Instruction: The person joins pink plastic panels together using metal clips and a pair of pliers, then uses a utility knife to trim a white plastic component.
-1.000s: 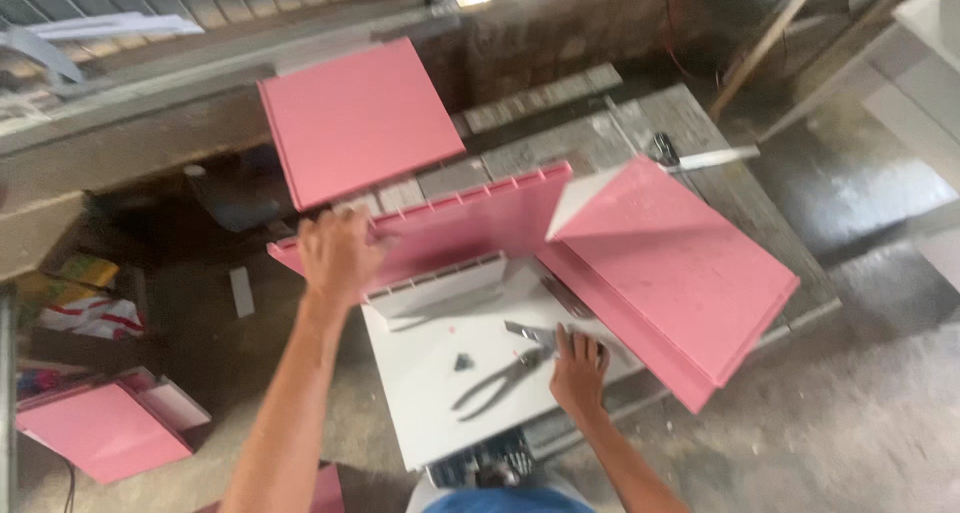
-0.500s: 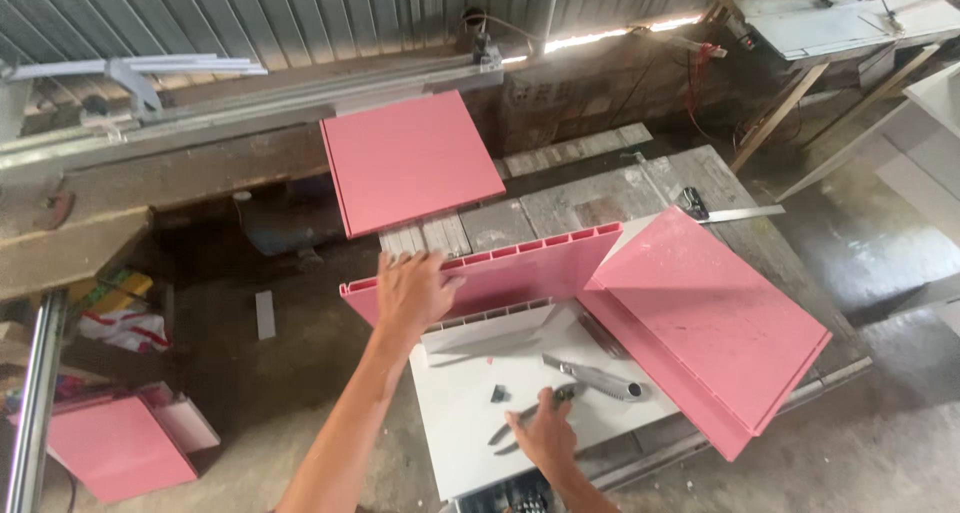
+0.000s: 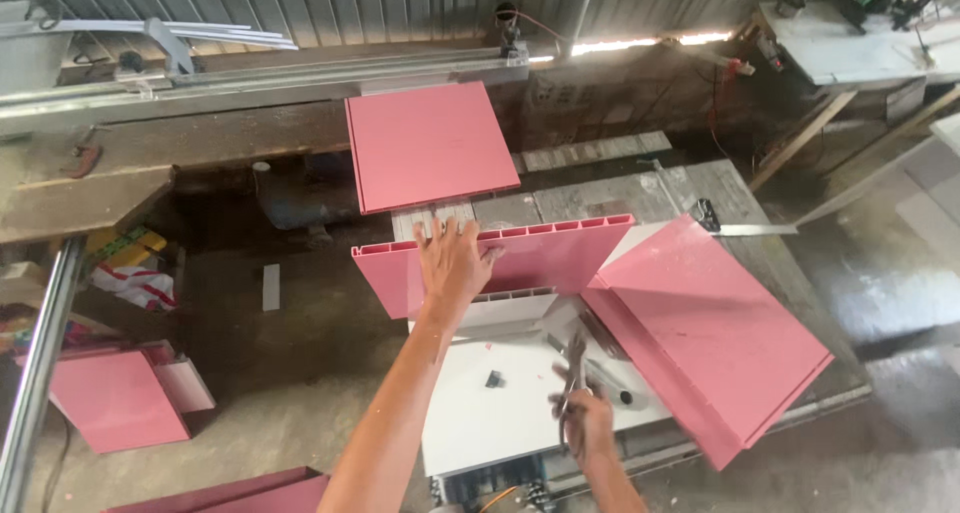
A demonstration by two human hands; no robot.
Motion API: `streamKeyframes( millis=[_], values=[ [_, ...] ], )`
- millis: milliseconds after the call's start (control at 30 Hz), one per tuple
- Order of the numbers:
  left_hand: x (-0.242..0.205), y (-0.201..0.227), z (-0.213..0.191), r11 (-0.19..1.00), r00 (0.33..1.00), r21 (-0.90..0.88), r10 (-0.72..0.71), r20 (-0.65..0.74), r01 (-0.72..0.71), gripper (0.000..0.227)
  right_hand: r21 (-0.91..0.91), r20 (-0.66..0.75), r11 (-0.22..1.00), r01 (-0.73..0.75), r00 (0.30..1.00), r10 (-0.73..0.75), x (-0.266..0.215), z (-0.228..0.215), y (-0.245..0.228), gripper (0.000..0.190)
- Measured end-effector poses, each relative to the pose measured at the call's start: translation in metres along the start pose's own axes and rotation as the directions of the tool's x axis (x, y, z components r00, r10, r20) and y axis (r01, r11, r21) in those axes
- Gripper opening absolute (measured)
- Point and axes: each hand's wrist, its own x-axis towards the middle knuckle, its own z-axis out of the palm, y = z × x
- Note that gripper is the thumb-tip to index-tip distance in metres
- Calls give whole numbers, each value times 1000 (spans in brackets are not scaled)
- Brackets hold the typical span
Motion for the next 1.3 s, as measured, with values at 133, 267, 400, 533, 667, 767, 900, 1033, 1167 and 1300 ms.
streamKeyframes(
  millis=[133, 267, 400, 533, 667, 767, 900, 1033, 1167, 1300],
  values=[
    [-2, 6, -5, 994, 993, -7, -111, 49, 111, 80, -88, 341, 982, -167, 921, 187, -28, 10, -77, 25],
    [-2, 10, -7, 991, 992, 60, -121, -29, 122, 83, -509, 475, 843, 177, 874, 103, -77, 66, -185, 17],
    [-12, 32, -60, 975, 975, -16, -222, -15, 222, 50, -435, 691, 734, 521, 716, -99, -25, 102, -235, 33],
    [-17, 42, -65, 959, 955, 44, -281, 99, 278, 56, -749, 660, 197, 632, 737, 145, 0, 146, -288, 39],
    [-16, 44, -75, 951, 936, 48, -309, 168, 305, 46, -547, 668, -331, 769, 639, 381, -5, 183, -327, 29],
    [-29, 65, -120, 895, 921, -240, -332, 206, 376, 55, -480, 644, -471, 740, 662, 383, 3, 196, -319, 21],
    [-13, 33, -61, 972, 955, 30, -235, 180, 233, 53, -380, 686, -646, 662, 670, 283, 14, 207, -311, 22],
    [-10, 22, -38, 979, 976, 56, -201, 78, 197, 48, -332, 622, -741, 583, 726, 293, 28, 221, -301, 26],
    [-18, 33, -65, 984, 983, 35, -174, 64, 172, 47, -269, 613, -815, 514, 744, 267, 46, 230, -288, 29],
    [-12, 25, -44, 977, 962, 52, -213, 170, 207, 46, -294, 594, -806, 514, 759, 268, 40, 247, -288, 21]
  ],
)
